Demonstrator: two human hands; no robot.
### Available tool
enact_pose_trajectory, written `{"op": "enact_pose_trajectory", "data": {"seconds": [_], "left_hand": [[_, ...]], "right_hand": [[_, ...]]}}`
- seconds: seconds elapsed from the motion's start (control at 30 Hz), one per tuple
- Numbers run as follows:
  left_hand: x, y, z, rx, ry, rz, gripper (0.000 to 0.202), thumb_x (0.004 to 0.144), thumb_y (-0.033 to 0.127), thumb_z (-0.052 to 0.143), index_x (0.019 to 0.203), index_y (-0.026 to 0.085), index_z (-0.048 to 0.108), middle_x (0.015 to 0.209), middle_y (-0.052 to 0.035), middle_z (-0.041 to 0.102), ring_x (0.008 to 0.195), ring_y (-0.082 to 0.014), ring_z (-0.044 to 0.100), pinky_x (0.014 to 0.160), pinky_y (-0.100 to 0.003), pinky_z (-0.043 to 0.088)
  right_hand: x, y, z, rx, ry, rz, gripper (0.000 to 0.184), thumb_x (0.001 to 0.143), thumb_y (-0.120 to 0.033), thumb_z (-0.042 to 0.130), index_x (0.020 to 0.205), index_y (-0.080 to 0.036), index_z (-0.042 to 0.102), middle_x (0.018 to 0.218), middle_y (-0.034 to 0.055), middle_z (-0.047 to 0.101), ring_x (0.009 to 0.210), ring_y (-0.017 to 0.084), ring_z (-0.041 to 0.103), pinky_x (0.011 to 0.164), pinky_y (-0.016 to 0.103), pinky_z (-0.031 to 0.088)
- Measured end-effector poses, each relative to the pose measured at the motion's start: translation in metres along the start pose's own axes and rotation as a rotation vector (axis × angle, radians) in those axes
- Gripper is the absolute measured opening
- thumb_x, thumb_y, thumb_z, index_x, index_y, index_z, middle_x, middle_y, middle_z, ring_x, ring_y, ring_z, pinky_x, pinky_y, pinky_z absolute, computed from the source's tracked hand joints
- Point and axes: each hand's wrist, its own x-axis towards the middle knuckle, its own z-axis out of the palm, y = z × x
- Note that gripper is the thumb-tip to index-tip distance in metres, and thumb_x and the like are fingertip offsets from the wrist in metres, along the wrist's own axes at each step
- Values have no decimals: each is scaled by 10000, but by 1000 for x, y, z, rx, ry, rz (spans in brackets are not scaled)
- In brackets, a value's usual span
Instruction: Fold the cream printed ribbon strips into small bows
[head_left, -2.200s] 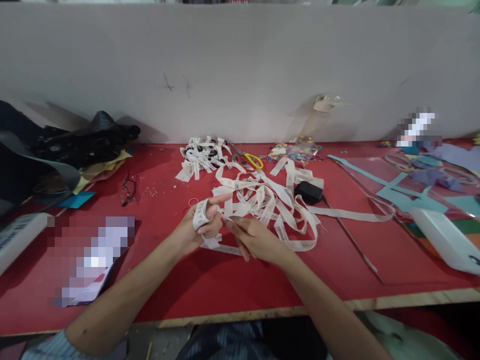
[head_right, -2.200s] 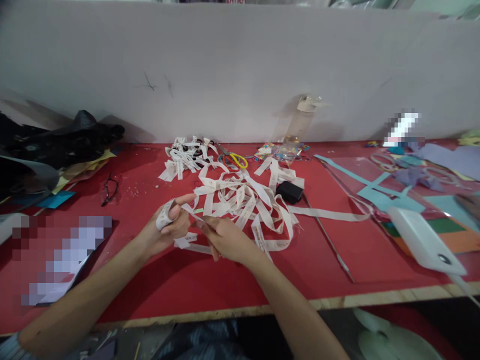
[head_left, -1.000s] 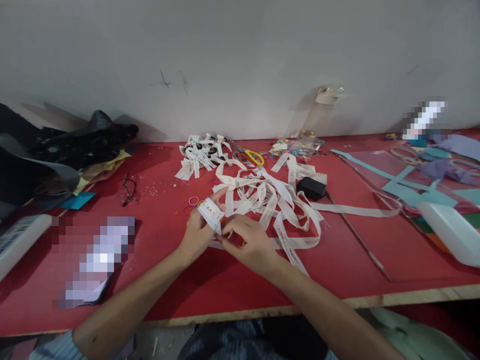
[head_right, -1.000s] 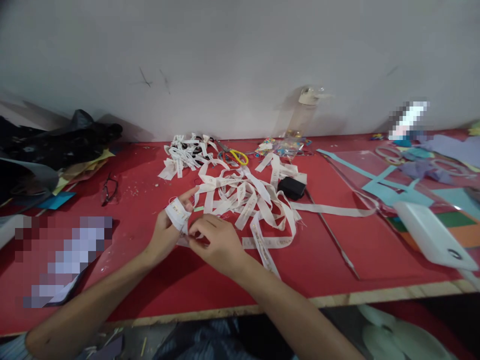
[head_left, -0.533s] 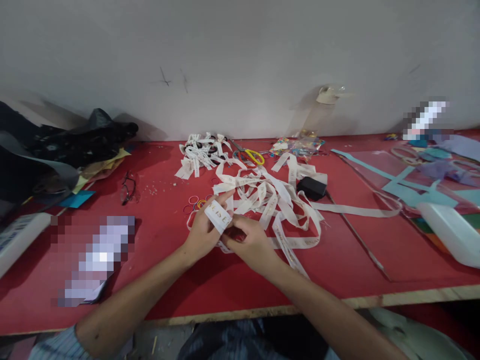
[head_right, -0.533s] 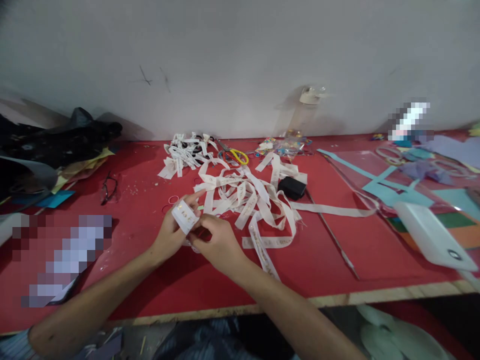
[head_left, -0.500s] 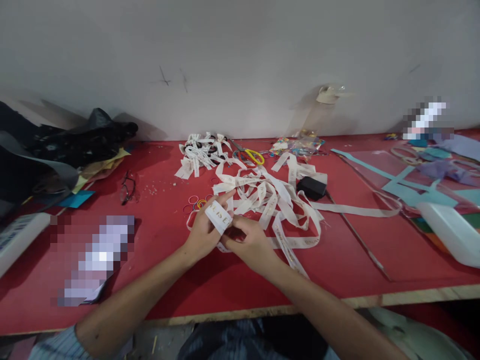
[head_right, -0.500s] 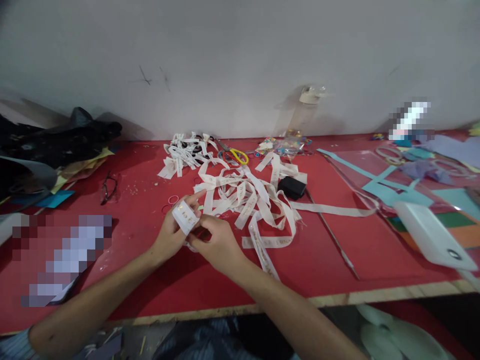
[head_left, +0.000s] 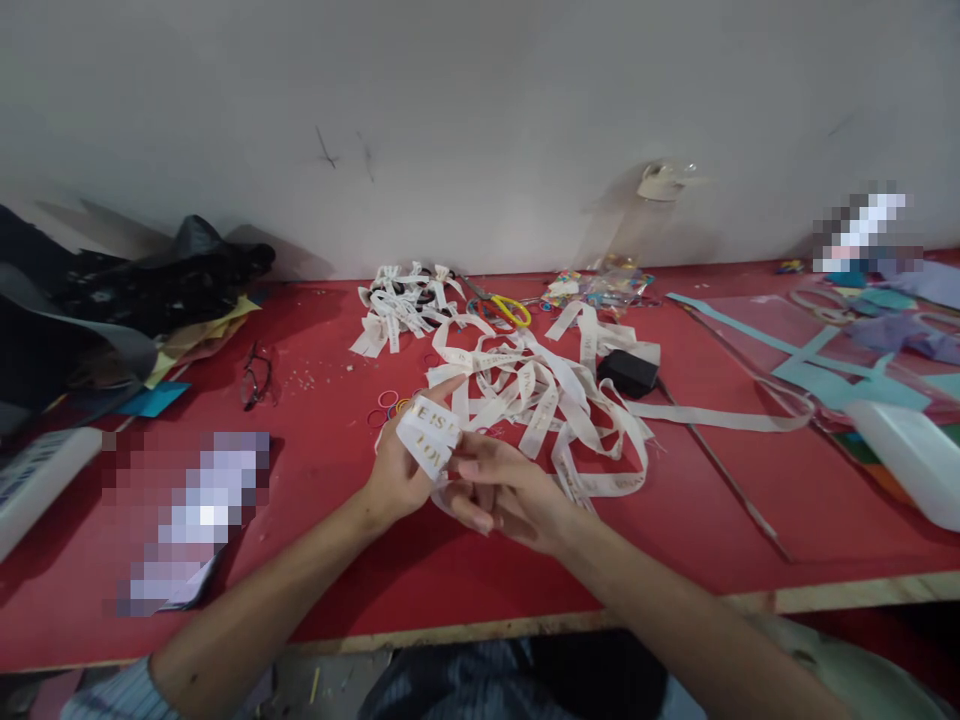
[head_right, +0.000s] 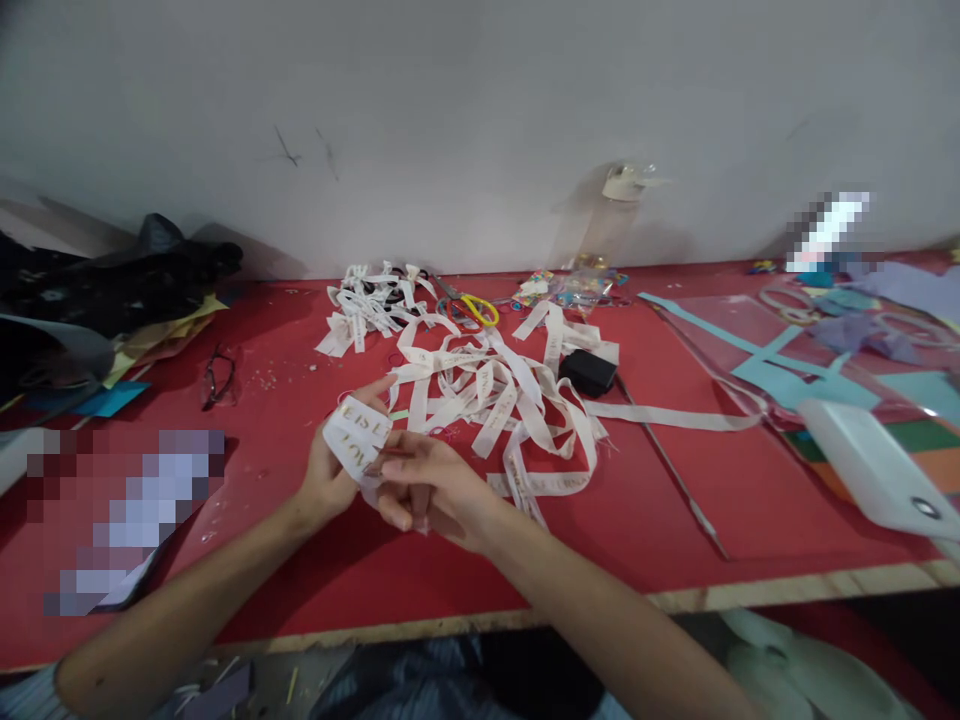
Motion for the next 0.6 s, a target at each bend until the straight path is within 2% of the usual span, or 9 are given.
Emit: {"op": "enact_pose_trajectory", "data": {"seconds": [0.13,0.23,0.3,0.4,0.5,0.6], "left_hand": [[-1,-4,0,126,-57,138,531,785,295,504,1300,177,455,884,-59,569,757,-175,540,694,-294,448],[0,-6,1,171,-46,164,512,808,278,480,1310,184,446,919,-68,587,748,-166,547,693,-288,459],[1,-6,2,184,-51,171,512,808,245,480,1315,192,439,970,-80,606,788,-172,566,735,-301,467],[1,-4,2,177,-70,200,524,793,210,503,1314,203,443,1062,-101,625,877,-195,593,816,-332,466],[1,-4,2,137,-80,204,533,792,184,506,1320,211,442,1157,-109,616,936,-205,608,857,-338,466],[-1,-6,2,126,-91,182,540,795,151,505,1327,215,438,1217,-112,595,1001,-205,603,871,-322,469]], "right_hand": [[-1,-1,-1,-161,28,51,234,800,-354,618,900,-172,511,529,-66,526,357,37,446,329,140,219],[-1,-1,0,-340,159,11,318,835,-475,539,877,-161,518,461,-46,557,308,44,409,314,141,242],[-1,-2,1,-416,285,-83,343,845,-510,504,871,-168,516,426,-51,547,295,52,407,310,143,267],[-2,-3,0,-482,419,-259,271,832,-458,559,936,-212,511,451,-95,504,334,59,463,341,143,347],[-3,-5,0,-558,425,-354,235,833,-396,579,1000,-234,543,510,-98,493,349,45,457,367,151,389],[-4,-5,-1,-621,434,-387,184,833,-373,582,909,-208,604,573,-66,521,386,38,462,386,157,392]]}}
